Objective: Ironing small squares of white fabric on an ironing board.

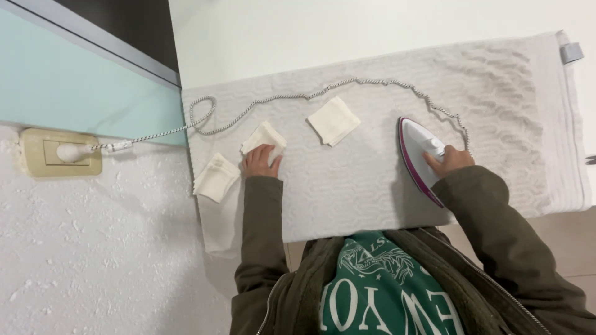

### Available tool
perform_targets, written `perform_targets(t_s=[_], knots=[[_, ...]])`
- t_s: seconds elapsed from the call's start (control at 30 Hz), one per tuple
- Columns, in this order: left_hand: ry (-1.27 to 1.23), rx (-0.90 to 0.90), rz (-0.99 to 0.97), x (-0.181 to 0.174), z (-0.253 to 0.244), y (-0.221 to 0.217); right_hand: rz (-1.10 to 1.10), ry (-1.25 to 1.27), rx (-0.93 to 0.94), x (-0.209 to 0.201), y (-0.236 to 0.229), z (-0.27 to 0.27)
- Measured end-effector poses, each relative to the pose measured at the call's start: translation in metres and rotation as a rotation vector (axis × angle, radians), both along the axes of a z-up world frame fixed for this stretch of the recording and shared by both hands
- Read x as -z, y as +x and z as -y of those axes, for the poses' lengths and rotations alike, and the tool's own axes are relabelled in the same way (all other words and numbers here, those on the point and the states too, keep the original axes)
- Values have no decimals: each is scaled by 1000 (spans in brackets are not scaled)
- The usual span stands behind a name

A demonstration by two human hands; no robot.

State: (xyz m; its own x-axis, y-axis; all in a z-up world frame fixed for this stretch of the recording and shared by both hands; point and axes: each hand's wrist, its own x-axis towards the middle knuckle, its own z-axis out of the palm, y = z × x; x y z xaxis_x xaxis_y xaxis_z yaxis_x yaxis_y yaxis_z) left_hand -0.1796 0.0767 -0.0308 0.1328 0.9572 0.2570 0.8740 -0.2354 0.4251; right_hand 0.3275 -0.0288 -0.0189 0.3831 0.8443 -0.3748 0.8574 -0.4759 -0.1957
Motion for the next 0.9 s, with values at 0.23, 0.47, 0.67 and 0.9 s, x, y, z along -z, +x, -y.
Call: perform_targets(t_s=[0.23,0.47,0.67,0.9], knots=[[75,33,-306,-10,4,15,-45,-64,24,-21,-8,-4],[147,82,-65,10,0,-7,-54,-50,23,-25,-13,-5],[166,203,43,-1,-5,32,-44,-47,22,-10,-7,-10],[-600,86,1176,44,61,187,-75,3,80,-52,-11,-1]])
